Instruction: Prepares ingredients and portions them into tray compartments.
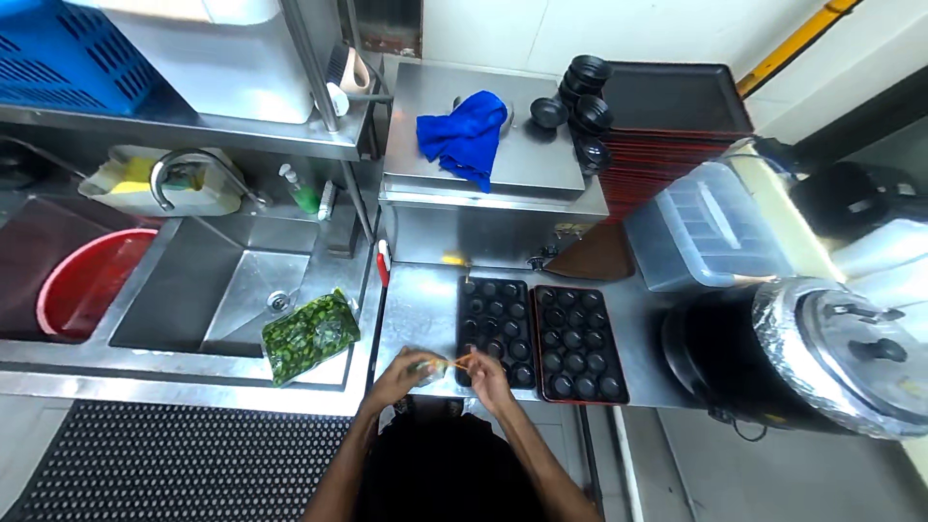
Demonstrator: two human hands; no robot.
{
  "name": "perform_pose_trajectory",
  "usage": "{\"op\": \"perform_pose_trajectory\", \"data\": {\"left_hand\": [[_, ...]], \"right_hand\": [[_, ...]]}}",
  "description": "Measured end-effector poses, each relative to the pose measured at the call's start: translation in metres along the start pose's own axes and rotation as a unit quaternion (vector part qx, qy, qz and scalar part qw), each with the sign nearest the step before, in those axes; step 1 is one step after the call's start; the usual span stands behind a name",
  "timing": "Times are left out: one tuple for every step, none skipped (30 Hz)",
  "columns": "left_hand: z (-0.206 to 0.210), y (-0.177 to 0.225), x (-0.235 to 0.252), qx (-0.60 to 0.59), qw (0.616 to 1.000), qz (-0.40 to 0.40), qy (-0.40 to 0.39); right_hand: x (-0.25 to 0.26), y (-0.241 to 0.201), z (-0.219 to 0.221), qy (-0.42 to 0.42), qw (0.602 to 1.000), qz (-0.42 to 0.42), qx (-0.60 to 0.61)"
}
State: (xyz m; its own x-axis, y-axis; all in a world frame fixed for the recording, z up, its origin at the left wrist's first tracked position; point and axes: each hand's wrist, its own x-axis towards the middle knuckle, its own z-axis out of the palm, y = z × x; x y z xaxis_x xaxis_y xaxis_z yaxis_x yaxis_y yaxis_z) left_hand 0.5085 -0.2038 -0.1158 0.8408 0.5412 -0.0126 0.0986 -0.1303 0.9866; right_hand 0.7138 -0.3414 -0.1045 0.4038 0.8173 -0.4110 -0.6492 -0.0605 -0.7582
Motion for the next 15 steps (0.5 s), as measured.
{"op": "perform_pose_trajectory", "data": {"left_hand": [[0.000, 0.001, 0.001, -0.028, 0.999, -0.003, 0.018], [0.001, 0.003, 0.002, -0.046, 0.998, -0.009, 0.031], [0.004, 0.004, 0.004, -0.060, 0.997, -0.016, 0.037], [0.007, 0.005, 0.006, -0.072, 0.996, -0.025, 0.042], [0.011, 0.005, 0.009, -0.082, 0.995, -0.029, 0.047], [0.014, 0.004, 0.012, -0.088, 0.994, -0.030, 0.049], [0.016, 0.003, 0.014, -0.079, 0.995, -0.028, 0.048], [0.018, 0.002, 0.015, -0.061, 0.997, -0.022, 0.042], [0.019, 0.000, 0.016, -0.040, 0.999, -0.011, 0.031], [0.019, -0.001, 0.016, -0.018, 1.000, 0.001, 0.020], [0.019, -0.001, 0.015, -0.002, 1.000, 0.011, 0.016], [0.017, 0.000, 0.014, 0.010, 1.000, 0.015, 0.012], [0.014, 0.004, 0.014, 0.018, 1.000, 0.016, 0.007], [0.012, 0.009, 0.015, 0.024, 1.000, 0.016, -0.004], [0.010, 0.013, 0.016, 0.030, 0.999, 0.015, -0.021]], "right_hand": [[-0.006, 0.003, -0.003, -0.016, 0.995, -0.051, -0.079], [-0.012, 0.003, -0.006, -0.051, 0.971, -0.114, -0.203], [-0.018, -0.001, -0.010, -0.095, 0.917, -0.174, -0.346], [-0.023, -0.004, -0.008, -0.112, 0.845, -0.215, -0.477], [-0.027, -0.009, -0.001, -0.111, 0.773, -0.240, -0.577], [-0.030, -0.016, 0.009, -0.102, 0.713, -0.253, -0.646], [-0.034, -0.024, 0.020, -0.103, 0.681, -0.252, -0.679], [-0.039, -0.031, 0.030, -0.114, 0.687, -0.236, -0.678], [-0.041, -0.041, 0.039, -0.134, 0.720, -0.201, -0.651], [-0.041, -0.051, 0.044, -0.148, 0.759, -0.165, -0.612], [-0.038, -0.059, 0.047, -0.148, 0.800, -0.144, -0.563], [-0.033, -0.066, 0.047, -0.137, 0.852, -0.141, -0.486], [-0.028, -0.073, 0.048, -0.119, 0.908, -0.143, -0.375], [-0.022, -0.078, 0.050, -0.081, 0.952, -0.141, -0.258], [-0.018, -0.081, 0.051, -0.041, 0.979, -0.133, -0.148]]}}
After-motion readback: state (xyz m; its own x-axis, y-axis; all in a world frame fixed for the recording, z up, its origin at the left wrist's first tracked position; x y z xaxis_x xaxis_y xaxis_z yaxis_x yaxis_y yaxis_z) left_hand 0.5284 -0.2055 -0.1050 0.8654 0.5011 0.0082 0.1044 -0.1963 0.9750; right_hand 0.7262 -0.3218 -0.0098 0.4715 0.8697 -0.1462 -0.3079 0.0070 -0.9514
